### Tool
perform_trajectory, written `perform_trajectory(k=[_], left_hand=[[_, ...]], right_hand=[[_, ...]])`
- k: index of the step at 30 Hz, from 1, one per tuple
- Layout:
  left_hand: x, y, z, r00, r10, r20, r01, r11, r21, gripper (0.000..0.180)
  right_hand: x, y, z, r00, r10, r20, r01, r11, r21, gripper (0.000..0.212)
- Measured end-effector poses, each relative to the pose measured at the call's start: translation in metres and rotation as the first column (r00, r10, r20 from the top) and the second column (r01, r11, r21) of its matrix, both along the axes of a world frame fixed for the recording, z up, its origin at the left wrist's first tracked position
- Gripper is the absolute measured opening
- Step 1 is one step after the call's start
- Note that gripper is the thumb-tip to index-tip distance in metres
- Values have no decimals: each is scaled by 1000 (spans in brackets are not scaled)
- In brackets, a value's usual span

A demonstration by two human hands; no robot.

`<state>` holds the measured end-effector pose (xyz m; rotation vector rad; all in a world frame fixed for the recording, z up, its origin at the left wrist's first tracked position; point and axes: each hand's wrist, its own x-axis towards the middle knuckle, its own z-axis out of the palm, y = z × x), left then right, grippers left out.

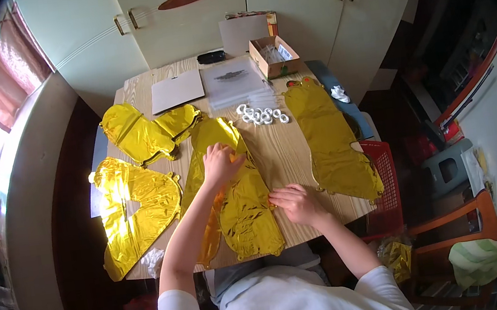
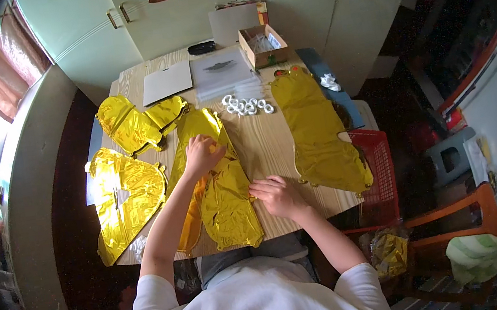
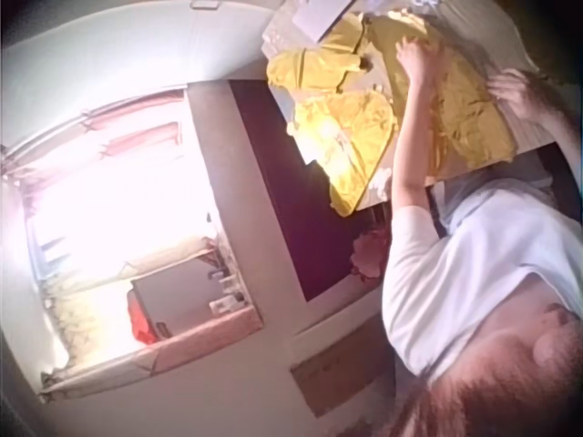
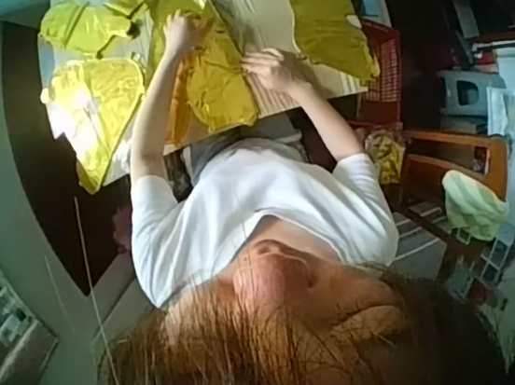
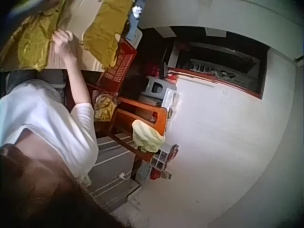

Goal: The recorder folds and organizes gold foil sheets on a table template.

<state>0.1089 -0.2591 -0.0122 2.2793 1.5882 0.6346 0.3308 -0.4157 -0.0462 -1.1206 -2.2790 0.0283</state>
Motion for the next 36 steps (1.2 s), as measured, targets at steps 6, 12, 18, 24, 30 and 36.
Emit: perform_trajectory(k=[6, 12, 18, 24, 30, 36], left_hand=[[17, 46, -10, 996, 86, 18, -84, 990, -116, 45], [23, 63, -16, 989, 133, 68, -115, 969, -220, 31], [24, 63, -18, 986, 143, 82, -120, 963, -242, 26], [24, 65, -22, 993, 106, 49, -91, 966, -241, 26], [20, 75, -32, 997, 78, 17, -70, 955, -290, 26], [18, 72, -26, 1000, 26, 2, -25, 973, -229, 25]], right_hand=[[-8, -3, 17, 999, -5, -45, 7, 1000, 24, 20], [-10, 1, 14, 999, -29, -23, 32, 991, 128, 11], [-14, 0, 18, 999, -40, 36, 33, 980, 196, 7], [-16, -1, 18, 997, -69, 32, 61, 977, 204, 9], [-18, 0, 21, 995, -80, 59, 66, 976, 207, 9], [-17, 0, 24, 993, -68, 94, 49, 981, 190, 10]])
